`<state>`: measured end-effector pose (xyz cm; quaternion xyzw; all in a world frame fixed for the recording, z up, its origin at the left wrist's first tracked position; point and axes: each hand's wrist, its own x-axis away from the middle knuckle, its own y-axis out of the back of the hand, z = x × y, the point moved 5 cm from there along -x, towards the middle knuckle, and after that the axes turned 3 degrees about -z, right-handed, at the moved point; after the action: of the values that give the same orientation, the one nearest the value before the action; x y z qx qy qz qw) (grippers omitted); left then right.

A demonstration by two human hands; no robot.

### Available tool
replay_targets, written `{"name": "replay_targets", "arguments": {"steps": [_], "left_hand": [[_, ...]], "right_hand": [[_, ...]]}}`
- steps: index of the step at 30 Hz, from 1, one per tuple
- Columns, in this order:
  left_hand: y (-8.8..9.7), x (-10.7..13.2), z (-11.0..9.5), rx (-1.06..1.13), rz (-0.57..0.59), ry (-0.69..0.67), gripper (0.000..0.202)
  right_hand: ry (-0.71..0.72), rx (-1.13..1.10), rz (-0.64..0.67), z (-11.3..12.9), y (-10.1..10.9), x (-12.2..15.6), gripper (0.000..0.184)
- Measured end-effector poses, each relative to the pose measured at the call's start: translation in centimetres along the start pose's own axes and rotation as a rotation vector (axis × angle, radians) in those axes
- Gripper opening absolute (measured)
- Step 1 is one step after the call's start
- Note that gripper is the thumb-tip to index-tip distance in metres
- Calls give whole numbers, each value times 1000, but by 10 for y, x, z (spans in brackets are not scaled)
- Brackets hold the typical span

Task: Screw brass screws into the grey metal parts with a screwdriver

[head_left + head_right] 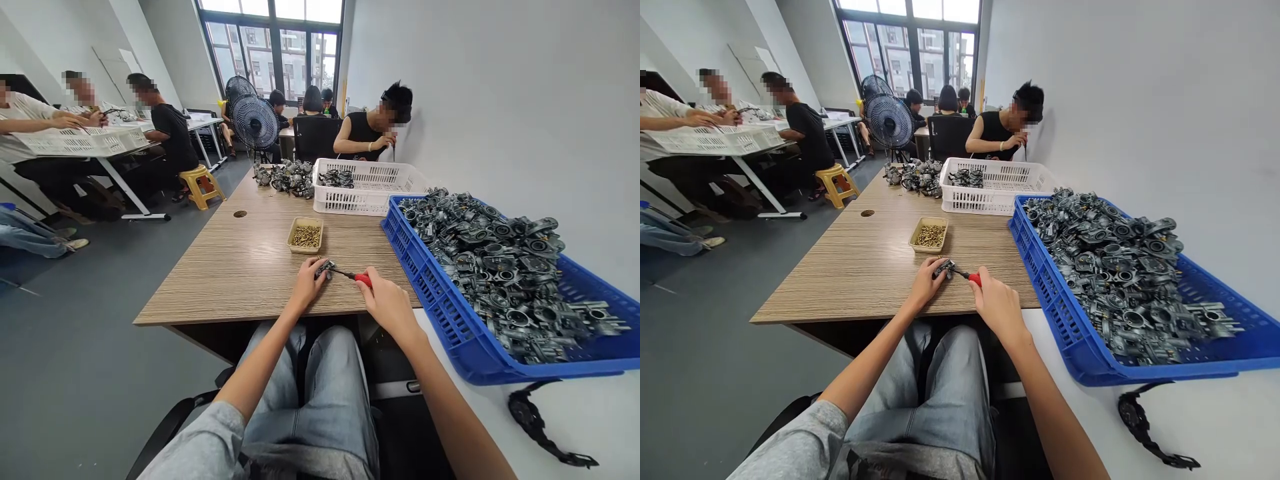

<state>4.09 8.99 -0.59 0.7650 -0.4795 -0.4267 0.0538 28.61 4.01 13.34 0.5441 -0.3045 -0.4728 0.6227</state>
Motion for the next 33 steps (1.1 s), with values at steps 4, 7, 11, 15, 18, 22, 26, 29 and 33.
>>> {"name": "replay_targets", "arguments": {"steps": [4, 7, 11, 15, 18, 22, 26, 29, 33], "left_hand": [[0, 0, 0, 1, 4, 3, 39], [0, 0, 0, -2, 6, -1, 39], [1, 0, -2, 5, 9, -15, 39], [2, -1, -2, 9, 2, -9, 38], [2, -1, -2, 13, 2, -9, 38], [2, -1, -2, 17, 12, -16, 38], [1, -1, -2, 13, 34, -12, 39], [1, -1, -2, 8, 37, -3, 39], [2, -1, -3, 8, 39, 16, 40]], "right_hand": [[-5, -10, -11, 0, -2, -2, 26], [56, -115, -39, 1, -5, 0, 25], [193, -259, -40, 6, -8, 4, 30], [270, -311, -48, 9, -8, 6, 26], [231, -284, -78, 9, -8, 5, 21], [129, -170, -89, 10, -11, 3, 17], [50, -62, -85, 15, -16, 3, 23], [0, -37, -95, 17, -19, 3, 26], [8, -101, -101, 16, -17, 4, 25]]}}
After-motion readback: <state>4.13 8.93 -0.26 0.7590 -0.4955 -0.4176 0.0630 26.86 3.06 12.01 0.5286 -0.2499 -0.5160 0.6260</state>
